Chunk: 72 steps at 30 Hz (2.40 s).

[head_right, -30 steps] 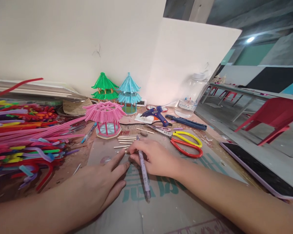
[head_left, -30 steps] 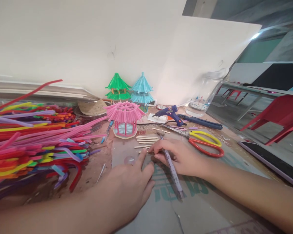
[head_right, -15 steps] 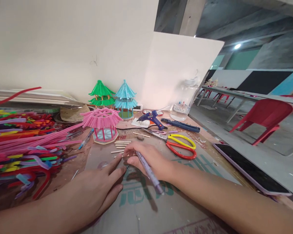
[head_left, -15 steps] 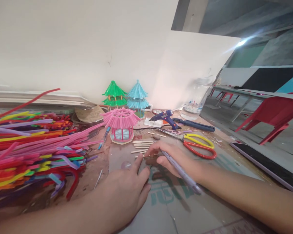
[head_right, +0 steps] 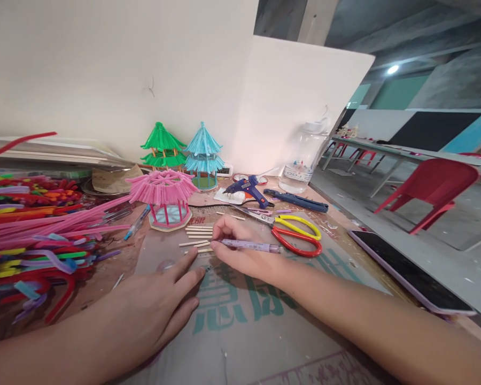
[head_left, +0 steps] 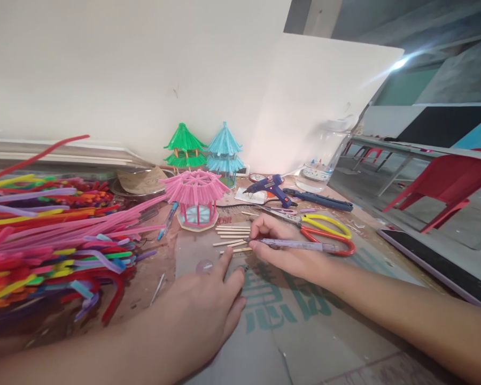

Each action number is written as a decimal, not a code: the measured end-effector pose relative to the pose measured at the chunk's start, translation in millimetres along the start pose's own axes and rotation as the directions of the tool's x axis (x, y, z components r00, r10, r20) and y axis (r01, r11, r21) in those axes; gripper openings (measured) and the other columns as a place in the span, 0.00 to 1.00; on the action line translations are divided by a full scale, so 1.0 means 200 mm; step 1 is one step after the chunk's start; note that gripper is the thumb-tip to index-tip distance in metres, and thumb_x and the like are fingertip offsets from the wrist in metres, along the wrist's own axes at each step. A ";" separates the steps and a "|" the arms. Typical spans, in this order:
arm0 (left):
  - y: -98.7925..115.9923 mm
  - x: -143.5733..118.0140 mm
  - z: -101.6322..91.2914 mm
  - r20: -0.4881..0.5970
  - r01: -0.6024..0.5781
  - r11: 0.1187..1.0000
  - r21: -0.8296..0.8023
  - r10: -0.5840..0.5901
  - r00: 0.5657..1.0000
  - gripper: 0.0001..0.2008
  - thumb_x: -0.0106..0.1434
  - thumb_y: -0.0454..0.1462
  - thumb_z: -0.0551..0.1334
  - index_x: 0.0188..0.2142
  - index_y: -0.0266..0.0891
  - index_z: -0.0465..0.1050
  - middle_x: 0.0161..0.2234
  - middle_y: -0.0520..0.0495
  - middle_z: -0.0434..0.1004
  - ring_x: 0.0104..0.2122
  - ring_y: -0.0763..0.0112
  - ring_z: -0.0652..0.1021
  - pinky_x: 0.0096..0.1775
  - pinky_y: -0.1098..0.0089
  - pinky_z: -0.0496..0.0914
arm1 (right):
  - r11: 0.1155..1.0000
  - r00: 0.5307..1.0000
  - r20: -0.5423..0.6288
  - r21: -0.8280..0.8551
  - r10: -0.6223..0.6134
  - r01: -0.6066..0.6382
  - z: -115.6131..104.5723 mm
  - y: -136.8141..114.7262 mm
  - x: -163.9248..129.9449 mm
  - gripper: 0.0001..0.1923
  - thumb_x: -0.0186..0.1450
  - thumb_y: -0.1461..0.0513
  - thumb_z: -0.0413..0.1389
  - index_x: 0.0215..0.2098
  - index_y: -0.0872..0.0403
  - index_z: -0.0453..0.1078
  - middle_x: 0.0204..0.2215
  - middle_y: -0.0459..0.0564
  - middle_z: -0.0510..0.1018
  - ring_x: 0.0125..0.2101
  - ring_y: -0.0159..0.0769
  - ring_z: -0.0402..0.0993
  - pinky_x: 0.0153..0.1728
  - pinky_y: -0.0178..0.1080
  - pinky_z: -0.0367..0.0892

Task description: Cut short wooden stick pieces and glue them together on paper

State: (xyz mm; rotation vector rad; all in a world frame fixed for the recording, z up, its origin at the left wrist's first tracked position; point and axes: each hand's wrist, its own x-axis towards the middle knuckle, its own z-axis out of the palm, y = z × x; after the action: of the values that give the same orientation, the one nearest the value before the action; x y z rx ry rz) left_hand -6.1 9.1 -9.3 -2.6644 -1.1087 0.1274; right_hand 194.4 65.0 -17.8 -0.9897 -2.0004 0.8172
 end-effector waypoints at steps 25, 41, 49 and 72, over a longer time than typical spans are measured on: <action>0.00 0.00 0.02 -0.122 -0.067 0.998 -0.002 0.066 0.990 0.16 0.70 0.38 0.53 0.51 0.40 0.74 0.54 0.36 0.73 0.48 0.56 0.77 0.27 0.70 0.71 | 0.995 0.997 -0.067 -0.093 -0.040 0.033 0.00 0.04 -0.03 0.03 0.62 0.62 0.55 0.35 0.51 0.65 0.26 0.43 0.73 0.25 0.31 0.66 0.25 0.33 0.60; -0.01 0.00 0.03 -0.132 -0.055 0.998 0.008 0.056 0.990 0.17 0.67 0.38 0.57 0.54 0.41 0.72 0.56 0.36 0.71 0.49 0.55 0.77 0.25 0.70 0.69 | 0.997 0.999 0.030 -0.069 -0.016 0.018 0.01 0.00 0.00 0.03 0.56 0.65 0.51 0.26 0.51 0.60 0.20 0.40 0.65 0.20 0.27 0.57 0.20 0.32 0.53; -0.01 -0.01 0.03 -0.147 -0.065 0.998 -0.006 0.063 0.987 0.17 0.68 0.38 0.55 0.54 0.39 0.72 0.55 0.35 0.72 0.49 0.53 0.78 0.27 0.68 0.71 | 0.992 0.999 0.040 -0.124 -0.003 0.008 0.01 -0.03 0.01 0.05 0.57 0.66 0.51 0.25 0.51 0.60 0.19 0.39 0.66 0.19 0.27 0.58 0.19 0.30 0.53; -0.01 0.00 0.04 -0.127 -0.066 0.998 0.001 0.066 0.990 0.17 0.70 0.39 0.52 0.53 0.39 0.73 0.56 0.35 0.71 0.45 0.56 0.79 0.26 0.70 0.71 | 0.973 0.998 0.046 -0.224 -0.052 0.061 0.00 -0.01 0.00 0.04 0.59 0.65 0.51 0.27 0.51 0.60 0.19 0.39 0.68 0.20 0.28 0.61 0.21 0.31 0.54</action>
State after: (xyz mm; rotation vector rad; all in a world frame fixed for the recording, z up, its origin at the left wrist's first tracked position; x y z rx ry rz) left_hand -8.4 11.9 -16.6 -2.6714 -0.9832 -0.0319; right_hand 192.8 63.3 -16.4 -1.0446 -2.1808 0.5918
